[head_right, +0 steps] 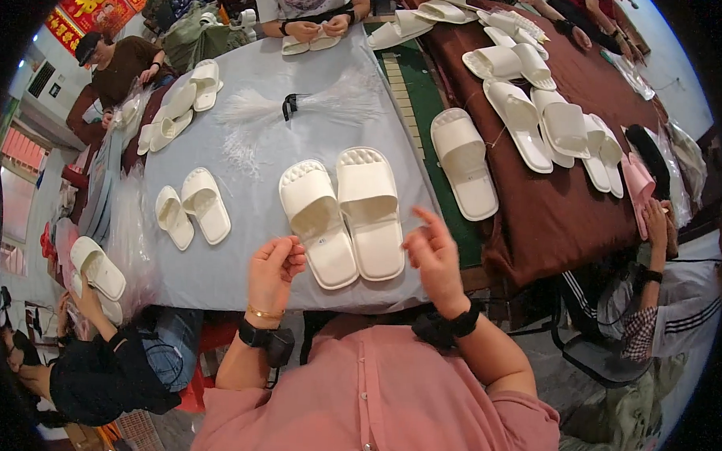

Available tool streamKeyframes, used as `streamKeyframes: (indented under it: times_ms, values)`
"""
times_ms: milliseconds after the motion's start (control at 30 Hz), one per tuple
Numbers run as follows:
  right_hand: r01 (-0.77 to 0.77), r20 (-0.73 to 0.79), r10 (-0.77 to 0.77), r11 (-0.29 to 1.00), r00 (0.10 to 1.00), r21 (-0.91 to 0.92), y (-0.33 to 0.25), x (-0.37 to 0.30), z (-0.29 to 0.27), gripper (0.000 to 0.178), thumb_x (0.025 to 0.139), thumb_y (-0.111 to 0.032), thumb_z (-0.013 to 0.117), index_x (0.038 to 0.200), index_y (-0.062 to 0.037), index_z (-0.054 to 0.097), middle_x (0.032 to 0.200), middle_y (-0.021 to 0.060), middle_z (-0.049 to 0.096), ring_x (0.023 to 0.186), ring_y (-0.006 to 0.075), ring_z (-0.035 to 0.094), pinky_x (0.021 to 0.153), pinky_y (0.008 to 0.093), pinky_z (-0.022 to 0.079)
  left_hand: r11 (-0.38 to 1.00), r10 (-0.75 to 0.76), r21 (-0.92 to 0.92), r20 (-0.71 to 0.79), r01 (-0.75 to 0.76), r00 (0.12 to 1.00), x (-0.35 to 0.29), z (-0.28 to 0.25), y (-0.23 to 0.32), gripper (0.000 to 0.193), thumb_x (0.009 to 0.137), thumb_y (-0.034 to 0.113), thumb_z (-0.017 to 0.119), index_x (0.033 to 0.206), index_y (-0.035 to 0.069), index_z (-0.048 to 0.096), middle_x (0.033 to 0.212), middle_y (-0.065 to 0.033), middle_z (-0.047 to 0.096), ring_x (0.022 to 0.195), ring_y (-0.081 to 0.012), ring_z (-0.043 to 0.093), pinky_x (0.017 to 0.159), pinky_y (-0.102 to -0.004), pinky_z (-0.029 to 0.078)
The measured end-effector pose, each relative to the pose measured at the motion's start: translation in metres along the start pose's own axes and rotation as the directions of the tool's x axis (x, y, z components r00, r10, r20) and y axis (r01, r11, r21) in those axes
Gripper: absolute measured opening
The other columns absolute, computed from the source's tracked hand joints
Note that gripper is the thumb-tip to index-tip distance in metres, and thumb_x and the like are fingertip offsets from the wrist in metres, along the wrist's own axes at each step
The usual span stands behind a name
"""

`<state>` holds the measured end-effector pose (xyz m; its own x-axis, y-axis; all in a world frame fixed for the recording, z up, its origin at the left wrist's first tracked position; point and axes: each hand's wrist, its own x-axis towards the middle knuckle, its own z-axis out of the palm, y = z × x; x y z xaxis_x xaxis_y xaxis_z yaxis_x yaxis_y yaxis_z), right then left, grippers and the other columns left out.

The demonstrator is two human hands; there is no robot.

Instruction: Assembling plastic straps into shoe soles at a factory workstation.

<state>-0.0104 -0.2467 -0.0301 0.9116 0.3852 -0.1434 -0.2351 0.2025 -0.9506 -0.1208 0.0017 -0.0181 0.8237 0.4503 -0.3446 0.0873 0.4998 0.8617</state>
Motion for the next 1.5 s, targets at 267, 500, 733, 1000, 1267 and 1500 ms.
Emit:
streamKeyframes:
  times_ms: [267, 500, 733, 1000, 1267, 1500]
  values:
    - [0.144, 0.401, 0.047, 0.89, 0.915, -0.433, 0.014, -0.014, 0.047, 0.024, 0.09, -0.01, 0.054, 0.112, -0.0003, 0.057, 0.07, 0.0113, 0.061, 0.065, 0.017, 0.059, 0.061, 0.0303, 0.047, 0.995, -0.097, -0.017, 0.157, 0.101, 0.983, -0.01, 0.025, -0.018, 0.019, 0.093, 0.014, 0.057, 0.099, -0.003, 0.063, 0.086, -0.0106, 0.067, 0.072, -0.0151, 0.065, 0.064, -0.0251, 0.054]
    - [0.249, 0.337, -0.051, 0.777, 0.94, -0.578, 0.011, -0.015, 0.031, 0.013, 0.086, -0.01, 0.058, 0.084, 0.0017, 0.061, 0.074, 0.0183, 0.06, 0.065, 0.0298, 0.06, 0.06, 0.035, 0.046, 0.987, -0.033, 0.158, 0.081, 0.019, 0.996, -0.004, -0.003, -0.01, 0.021, 0.093, 0.019, 0.053, 0.086, 0.002, 0.064, 0.07, -0.0042, 0.062, 0.058, -0.0102, 0.059, 0.051, -0.0221, 0.046]
    - [0.34, 0.324, -0.137, 0.586, 0.936, -0.735, 0.011, -0.03, 0.011, 0.012, 0.084, -0.012, 0.059, 0.079, -0.0011, 0.06, 0.073, 0.0183, 0.059, 0.07, 0.0373, 0.059, 0.06, 0.0417, 0.046, 0.828, -0.432, 0.478, 0.209, 0.294, 0.877, -0.013, -0.009, -0.024, 0.023, 0.091, 0.024, 0.057, 0.08, 0.004, 0.063, 0.065, -0.0012, 0.06, 0.05, -0.0084, 0.054, 0.045, -0.0206, 0.042]
    - [0.367, 0.363, -0.115, 0.523, 0.925, -0.769, 0.021, -0.024, 0.005, 0.013, 0.084, -0.015, 0.058, 0.08, -0.0029, 0.06, 0.074, 0.0175, 0.06, 0.071, 0.0374, 0.059, 0.061, 0.0436, 0.047, 0.761, -0.515, 0.536, 0.157, 0.365, 0.843, -0.003, -0.013, -0.03, 0.025, 0.091, 0.026, 0.055, 0.078, 0.007, 0.061, 0.062, 0.0003, 0.057, 0.048, -0.0068, 0.052, 0.042, -0.0203, 0.038]
    - [0.454, 0.431, -0.154, 0.409, 0.889, -0.791, 0.028, 0.046, 0.039, 0.016, 0.086, -0.018, 0.055, 0.081, -0.0032, 0.061, 0.077, 0.0184, 0.062, 0.074, 0.0382, 0.06, 0.064, 0.0457, 0.047, 0.809, -0.114, 0.587, 0.096, 0.037, 0.989, 0.07, -0.015, -0.029, 0.033, 0.093, 0.032, 0.055, 0.076, 0.004, 0.062, 0.06, 0.0007, 0.054, 0.046, -0.0063, 0.048, 0.042, -0.0209, 0.038]
    - [0.472, 0.41, -0.245, 0.309, 0.878, -0.826, 0.032, 0.078, 0.044, 0.015, 0.086, -0.018, 0.056, 0.085, -0.0039, 0.061, 0.082, 0.0161, 0.064, 0.076, 0.0365, 0.061, 0.067, 0.0455, 0.049, 0.769, 0.223, 0.621, -0.043, -0.149, 0.974, 0.079, -0.019, -0.008, 0.036, 0.092, 0.032, 0.057, 0.076, 0.001, 0.062, 0.063, -0.0023, 0.058, 0.051, -0.0066, 0.051, 0.045, -0.0226, 0.042]
